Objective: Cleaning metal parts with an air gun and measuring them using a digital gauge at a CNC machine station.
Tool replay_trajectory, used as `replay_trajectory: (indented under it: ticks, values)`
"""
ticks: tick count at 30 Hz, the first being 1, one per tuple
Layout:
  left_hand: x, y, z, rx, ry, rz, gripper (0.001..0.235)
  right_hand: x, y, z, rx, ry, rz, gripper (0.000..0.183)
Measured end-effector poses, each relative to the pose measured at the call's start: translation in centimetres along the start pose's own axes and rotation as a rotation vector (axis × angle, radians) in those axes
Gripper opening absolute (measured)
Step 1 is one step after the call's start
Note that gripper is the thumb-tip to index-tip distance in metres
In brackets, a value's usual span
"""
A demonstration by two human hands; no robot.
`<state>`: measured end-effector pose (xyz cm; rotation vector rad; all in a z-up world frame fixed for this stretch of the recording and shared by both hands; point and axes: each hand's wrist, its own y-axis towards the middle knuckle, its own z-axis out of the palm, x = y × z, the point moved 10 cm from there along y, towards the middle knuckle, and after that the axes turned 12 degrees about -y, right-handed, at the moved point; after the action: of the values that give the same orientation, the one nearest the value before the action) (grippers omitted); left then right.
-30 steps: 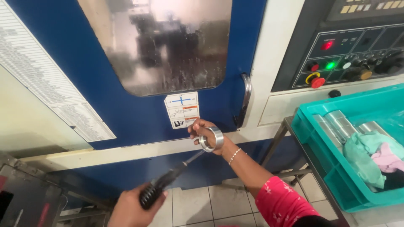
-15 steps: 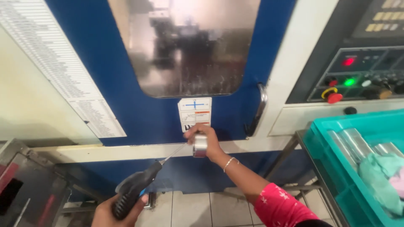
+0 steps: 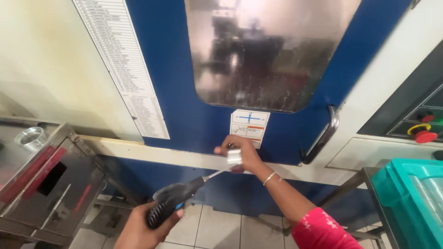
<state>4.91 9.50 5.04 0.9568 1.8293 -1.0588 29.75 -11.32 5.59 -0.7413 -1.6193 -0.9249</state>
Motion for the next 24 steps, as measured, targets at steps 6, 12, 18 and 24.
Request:
replay_trajectory:
  ticks: [6,12,18,24]
  values:
    - [0.6,2.0,-0.8,-0.058,0.073,0.028,0.044,5.0,-1.3,1.5,-0.19,-0.878,-0.507,0.032]
    - [4.1,4.2,0.1,0.077,0.197,-0.061,0.05,2.4,2.6,1.4,-0.195,-0.7,-0.133,0.032]
    - [7.5,6.5,-1.4,-0.074,0.106,0.019,0.047,6.1,1.4,4.9,-0.138,-0.981,-0.56,0.03]
    - [5.6,5.5,-3.7,-0.257,0.098,0.193,0.049,1.5,0.9,0.5,-0.224,-0.474,-0.294,0.019]
